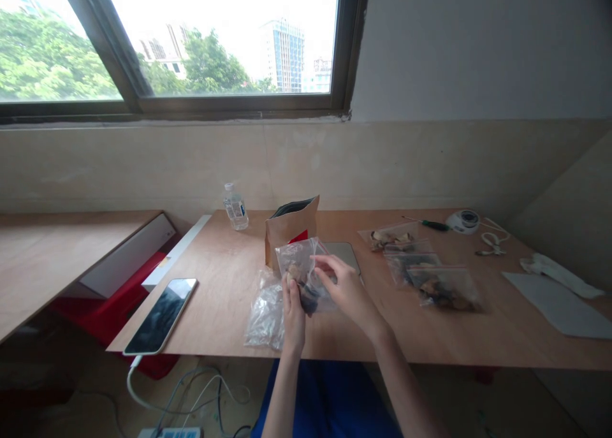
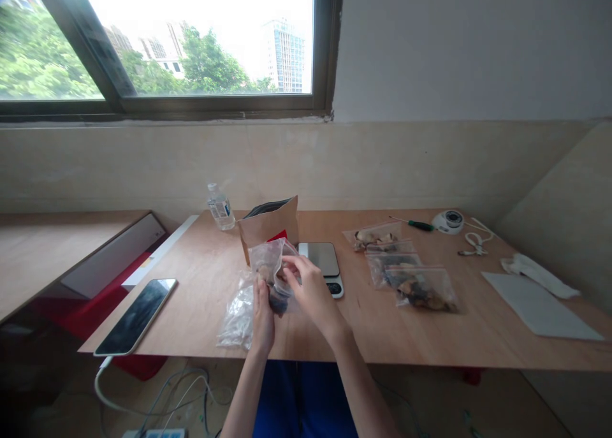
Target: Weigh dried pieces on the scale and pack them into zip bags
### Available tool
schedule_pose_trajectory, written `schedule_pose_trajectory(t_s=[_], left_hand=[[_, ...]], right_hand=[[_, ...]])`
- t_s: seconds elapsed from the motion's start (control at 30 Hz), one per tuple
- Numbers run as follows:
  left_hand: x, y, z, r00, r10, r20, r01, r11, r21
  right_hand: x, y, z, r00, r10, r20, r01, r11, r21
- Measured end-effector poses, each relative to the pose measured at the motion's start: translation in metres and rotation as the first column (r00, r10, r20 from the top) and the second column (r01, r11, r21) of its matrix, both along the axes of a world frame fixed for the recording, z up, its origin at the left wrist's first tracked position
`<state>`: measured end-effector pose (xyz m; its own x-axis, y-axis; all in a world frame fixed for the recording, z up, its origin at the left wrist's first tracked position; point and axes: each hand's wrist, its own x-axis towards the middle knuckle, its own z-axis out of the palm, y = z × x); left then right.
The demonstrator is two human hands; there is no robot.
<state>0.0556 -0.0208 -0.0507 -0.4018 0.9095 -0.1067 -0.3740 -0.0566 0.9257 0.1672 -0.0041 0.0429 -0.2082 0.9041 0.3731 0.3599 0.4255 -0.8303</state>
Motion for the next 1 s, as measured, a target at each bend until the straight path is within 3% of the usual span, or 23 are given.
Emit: schedule_pose_trajectory(t_s=[0.1,0.27,0.37,0.5,0.63,0.77,0.9,1.0], left_hand=[[-0.008,0.013,-0.012,1.0,-0.025,0.008,0.025,0.998,0.05],[-0.015,0.028,-0.036,0.988,-0.025,0.151,0.011,0.995,0.095],[-0.016,0.03,-0.041,0.983,-0.059,0.173,0.04,0.993,0.113],[-0.017,0.028,-0.045,0.995,-0.047,0.089,0.038,0.994,0.103],[-0.017,0.029,-0.048,0.996,-0.023,0.083,0.016,0.997,0.081],[-0.017,0.029,-0.048,0.988,-0.067,0.137,0.054,0.994,0.099],[-0.017,0.029,-0.044,0.987,-0.03,0.159,0.016,0.996,0.088],[-0.015,0.027,-0.036,0.986,0.012,0.165,-0.02,0.999,0.043]], right_hand=[[-0.006,0.02,-0.006,0.988,0.145,0.058,-0.145,0.989,-0.004],[-0.016,0.047,-0.024,0.935,0.348,0.062,-0.347,0.937,-0.028],[-0.018,0.057,-0.035,0.894,0.446,0.042,-0.437,0.889,-0.14],[-0.018,0.066,-0.04,0.853,0.514,0.086,-0.49,0.847,-0.206],[-0.019,0.068,-0.035,0.844,0.523,0.123,-0.495,0.846,-0.2],[-0.018,0.062,-0.033,0.895,0.439,0.084,-0.416,0.886,-0.205],[-0.011,0.055,-0.032,0.941,0.335,-0.042,-0.336,0.921,-0.197],[-0.003,0.052,-0.027,0.932,0.312,-0.187,-0.351,0.905,-0.24]])
